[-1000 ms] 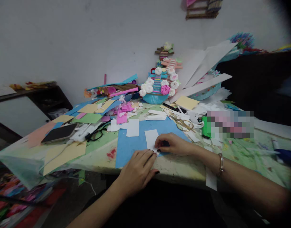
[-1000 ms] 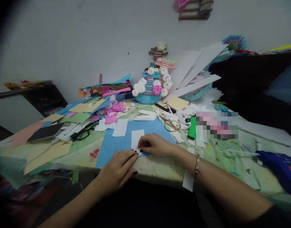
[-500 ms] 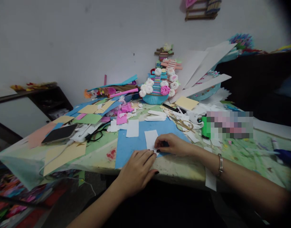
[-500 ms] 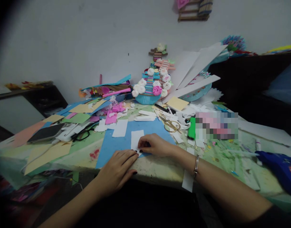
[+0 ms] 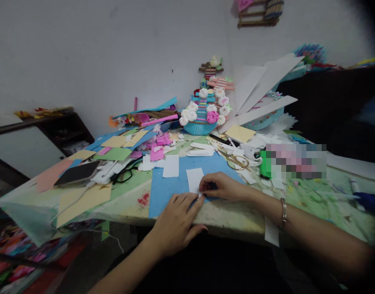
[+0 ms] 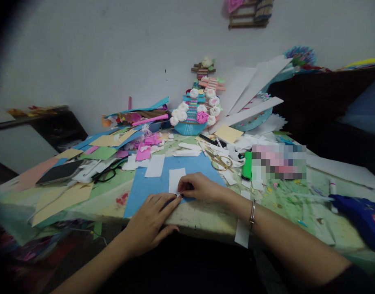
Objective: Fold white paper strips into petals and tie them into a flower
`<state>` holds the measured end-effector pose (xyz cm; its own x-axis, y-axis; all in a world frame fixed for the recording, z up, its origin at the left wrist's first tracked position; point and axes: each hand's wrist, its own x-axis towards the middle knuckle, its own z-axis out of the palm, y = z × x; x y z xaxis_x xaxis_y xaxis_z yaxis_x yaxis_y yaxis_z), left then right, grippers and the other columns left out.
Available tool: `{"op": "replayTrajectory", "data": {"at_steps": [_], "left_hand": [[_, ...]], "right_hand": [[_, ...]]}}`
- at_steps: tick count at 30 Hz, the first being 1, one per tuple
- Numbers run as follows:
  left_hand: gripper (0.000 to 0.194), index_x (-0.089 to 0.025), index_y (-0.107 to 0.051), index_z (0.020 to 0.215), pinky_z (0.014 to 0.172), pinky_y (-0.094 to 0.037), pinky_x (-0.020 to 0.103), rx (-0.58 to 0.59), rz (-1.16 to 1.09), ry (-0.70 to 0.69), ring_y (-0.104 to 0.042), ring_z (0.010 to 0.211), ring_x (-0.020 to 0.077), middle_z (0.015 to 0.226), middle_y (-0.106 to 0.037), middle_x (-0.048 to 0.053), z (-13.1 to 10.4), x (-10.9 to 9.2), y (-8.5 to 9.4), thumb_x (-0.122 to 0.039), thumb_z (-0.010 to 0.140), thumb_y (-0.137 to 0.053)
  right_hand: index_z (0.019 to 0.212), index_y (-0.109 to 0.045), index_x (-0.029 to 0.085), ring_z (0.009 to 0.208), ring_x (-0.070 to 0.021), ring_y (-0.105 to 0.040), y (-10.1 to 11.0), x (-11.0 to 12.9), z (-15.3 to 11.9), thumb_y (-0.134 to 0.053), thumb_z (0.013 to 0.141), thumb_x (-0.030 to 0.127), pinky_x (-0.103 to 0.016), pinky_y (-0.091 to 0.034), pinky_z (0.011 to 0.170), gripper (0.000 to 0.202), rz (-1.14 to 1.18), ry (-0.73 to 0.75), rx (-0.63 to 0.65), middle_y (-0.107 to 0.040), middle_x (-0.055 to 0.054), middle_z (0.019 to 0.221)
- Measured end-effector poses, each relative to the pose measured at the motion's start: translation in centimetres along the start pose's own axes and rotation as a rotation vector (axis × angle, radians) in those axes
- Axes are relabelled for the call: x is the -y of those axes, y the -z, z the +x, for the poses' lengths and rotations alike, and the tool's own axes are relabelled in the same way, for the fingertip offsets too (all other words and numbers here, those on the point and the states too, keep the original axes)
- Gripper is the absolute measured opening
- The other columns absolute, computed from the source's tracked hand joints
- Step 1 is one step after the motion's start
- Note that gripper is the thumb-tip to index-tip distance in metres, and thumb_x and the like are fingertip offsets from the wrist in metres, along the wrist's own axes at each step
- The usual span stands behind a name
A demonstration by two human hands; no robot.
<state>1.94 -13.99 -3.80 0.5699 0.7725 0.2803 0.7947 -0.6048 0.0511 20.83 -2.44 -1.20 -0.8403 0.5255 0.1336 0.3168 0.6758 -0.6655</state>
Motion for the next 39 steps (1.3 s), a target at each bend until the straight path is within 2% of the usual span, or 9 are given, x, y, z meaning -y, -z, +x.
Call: {"op": "replayTrajectory", "data": {"at_steps": [6,11,15,18,21,24,31,35,39], "left_hand": [[0.058,-0.019,-0.043,0.129,0.095,-0.035,0.048,0.012,-0.049,0.015,-0.040,0.116,0.0304,0.128,-0.047,0.014,-0.1,0.0,0.3,-0.053,0.083,-0.051],[0.060,-0.022,-0.046,0.127,0.094,-0.036,0.049,0.025,-0.093,0.047,-0.041,0.115,0.0307,0.127,-0.048,0.013,0.1,0.1,0.6,-0.055,0.078,-0.057],[0.068,-0.022,-0.041,0.133,0.095,-0.035,0.050,0.024,-0.086,0.051,-0.040,0.117,0.0314,0.128,-0.047,0.014,-0.1,-0.3,0.6,-0.056,0.077,-0.058],[0.073,-0.023,-0.037,0.136,0.096,-0.034,0.052,0.024,-0.075,0.062,-0.039,0.120,0.0319,0.131,-0.046,0.015,-0.4,-0.6,0.6,-0.056,0.075,-0.060],[0.075,-0.023,-0.037,0.136,0.097,-0.034,0.052,0.036,-0.068,0.081,-0.038,0.122,0.0327,0.134,-0.044,0.015,-0.6,-0.8,0.7,-0.054,0.072,-0.064],[0.077,-0.024,-0.038,0.135,0.099,-0.033,0.054,0.049,-0.053,0.106,-0.037,0.124,0.0342,0.136,-0.042,0.015,-0.7,-0.8,0.7,-0.053,0.070,-0.068],[0.088,-0.030,-0.031,0.140,0.102,-0.030,0.058,0.104,-0.035,0.167,-0.028,0.131,0.0380,0.141,-0.038,0.013,-0.9,-0.9,0.8,-0.050,0.065,-0.073],[0.096,-0.032,-0.029,0.140,0.102,-0.031,0.058,0.133,-0.031,0.191,-0.027,0.132,0.0398,0.142,-0.038,0.012,-0.9,-0.9,0.8,-0.046,0.059,-0.079],[0.097,-0.034,-0.032,0.138,0.101,-0.032,0.058,0.123,-0.018,0.193,-0.026,0.133,0.0404,0.142,-0.038,0.011,-0.9,-0.7,0.7,-0.042,0.055,-0.082]], "right_hand": [[0.088,-0.065,0.013,0.065,-0.0118,-0.052,-0.2,-0.1,0.0,-0.060,0.079,0.022,-0.023,-0.042,0.061,0.014,-0.008,0.008,-0.011,-0.064,-0.003,0.076],[0.084,-0.066,0.014,0.070,-0.0136,-0.055,0.3,-0.5,0.1,-0.068,0.073,0.022,-0.023,-0.042,0.065,0.015,-0.068,-0.046,-0.082,-0.063,-0.004,0.077],[0.085,-0.066,0.013,0.067,-0.0127,-0.052,0.7,-1.2,0.2,-0.069,0.070,0.020,-0.023,-0.040,0.062,0.016,-0.090,-0.112,-0.101,-0.060,-0.001,0.073],[0.087,-0.065,0.014,0.068,-0.0122,-0.052,0.5,-1.3,0.1,-0.064,0.074,0.018,-0.023,-0.039,0.063,0.014,-0.071,-0.089,-0.113,-0.059,-0.001,0.074],[0.089,-0.064,0.015,0.074,-0.0140,-0.051,0.2,-1.0,0.0,-0.064,0.076,0.026,-0.024,-0.038,0.067,0.017,-0.131,-0.055,-0.118,-0.058,-0.003,0.080],[0.085,-0.062,0.015,0.076,-0.0152,-0.049,0.1,-0.7,0.0,-0.072,0.069,0.033,-0.025,-0.036,0.067,0.026,-0.211,-0.082,-0.104,-0.056,-0.003,0.081],[0.077,-0.057,0.014,0.066,-0.0109,-0.044,0.7,-1.1,0.1,-0.066,0.068,0.014,-0.022,-0.034,0.061,0.012,-0.058,-0.143,-0.108,-0.049,0.002,0.071],[0.077,-0.055,0.014,0.064,-0.0102,-0.043,0.7,-0.5,0.4,-0.058,0.074,0.017,-0.021,-0.034,0.059,0.004,-0.027,-0.136,-0.122,-0.049,0.002,0.068],[0.071,-0.055,0.015,0.064,-0.0105,-0.044,0.0,0.8,1.6,-0.073,0.062,0.023,-0.021,-0.031,0.057,0.022,-0.097,-0.131,-0.082,-0.050,0.003,0.068]]}}
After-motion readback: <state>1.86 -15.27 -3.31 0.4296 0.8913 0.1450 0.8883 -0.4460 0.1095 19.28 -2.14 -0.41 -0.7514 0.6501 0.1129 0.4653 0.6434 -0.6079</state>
